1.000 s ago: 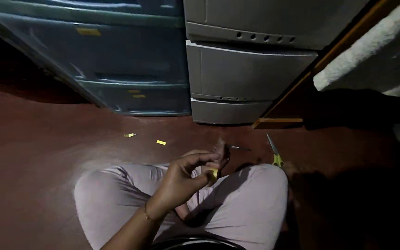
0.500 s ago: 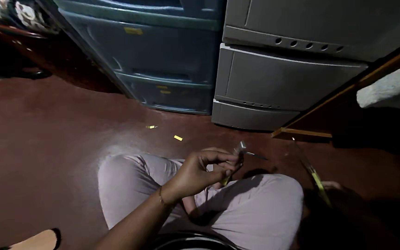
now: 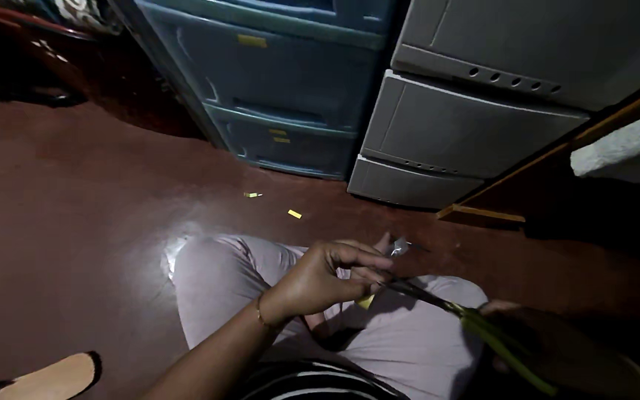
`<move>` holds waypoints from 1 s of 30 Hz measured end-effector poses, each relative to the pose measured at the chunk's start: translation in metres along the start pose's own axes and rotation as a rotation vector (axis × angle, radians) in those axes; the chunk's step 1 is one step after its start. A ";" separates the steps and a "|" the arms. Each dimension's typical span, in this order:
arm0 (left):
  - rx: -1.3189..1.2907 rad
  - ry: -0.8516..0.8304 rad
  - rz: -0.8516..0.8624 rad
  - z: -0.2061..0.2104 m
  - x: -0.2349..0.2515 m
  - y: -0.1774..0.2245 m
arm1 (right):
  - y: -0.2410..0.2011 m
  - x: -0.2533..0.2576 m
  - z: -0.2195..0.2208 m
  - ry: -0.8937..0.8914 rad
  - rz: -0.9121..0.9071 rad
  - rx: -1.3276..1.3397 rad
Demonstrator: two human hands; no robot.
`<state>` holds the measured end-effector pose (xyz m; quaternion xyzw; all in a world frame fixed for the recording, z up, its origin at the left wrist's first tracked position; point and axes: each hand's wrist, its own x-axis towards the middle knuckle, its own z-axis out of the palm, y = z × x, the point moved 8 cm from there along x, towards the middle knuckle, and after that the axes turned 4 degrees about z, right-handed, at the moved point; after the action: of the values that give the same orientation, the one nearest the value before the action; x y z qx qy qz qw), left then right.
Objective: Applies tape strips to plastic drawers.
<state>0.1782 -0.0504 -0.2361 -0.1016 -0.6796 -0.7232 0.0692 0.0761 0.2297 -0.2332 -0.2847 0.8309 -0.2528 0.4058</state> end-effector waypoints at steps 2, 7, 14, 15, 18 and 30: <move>-0.006 0.007 -0.016 -0.002 -0.006 0.001 | -0.014 0.003 0.004 -0.017 -0.045 0.015; 0.012 0.029 -0.061 -0.010 -0.015 0.001 | -0.026 0.005 0.007 -0.064 -0.023 0.034; 0.029 0.038 -0.066 -0.014 -0.020 0.003 | -0.041 0.004 0.008 -0.102 0.039 -0.066; 0.032 0.039 -0.067 -0.014 -0.021 0.003 | -0.042 0.005 0.008 -0.108 0.051 -0.068; 0.034 0.048 -0.070 -0.015 -0.023 0.002 | -0.040 0.009 0.009 -0.095 0.030 -0.049; -0.121 0.067 -0.100 -0.026 -0.032 -0.021 | 0.068 -0.026 0.057 0.131 0.557 -0.218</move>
<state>0.2024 -0.0763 -0.2655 -0.0473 -0.6364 -0.7684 0.0492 0.1180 0.2852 -0.2944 -0.0711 0.9235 -0.0590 0.3722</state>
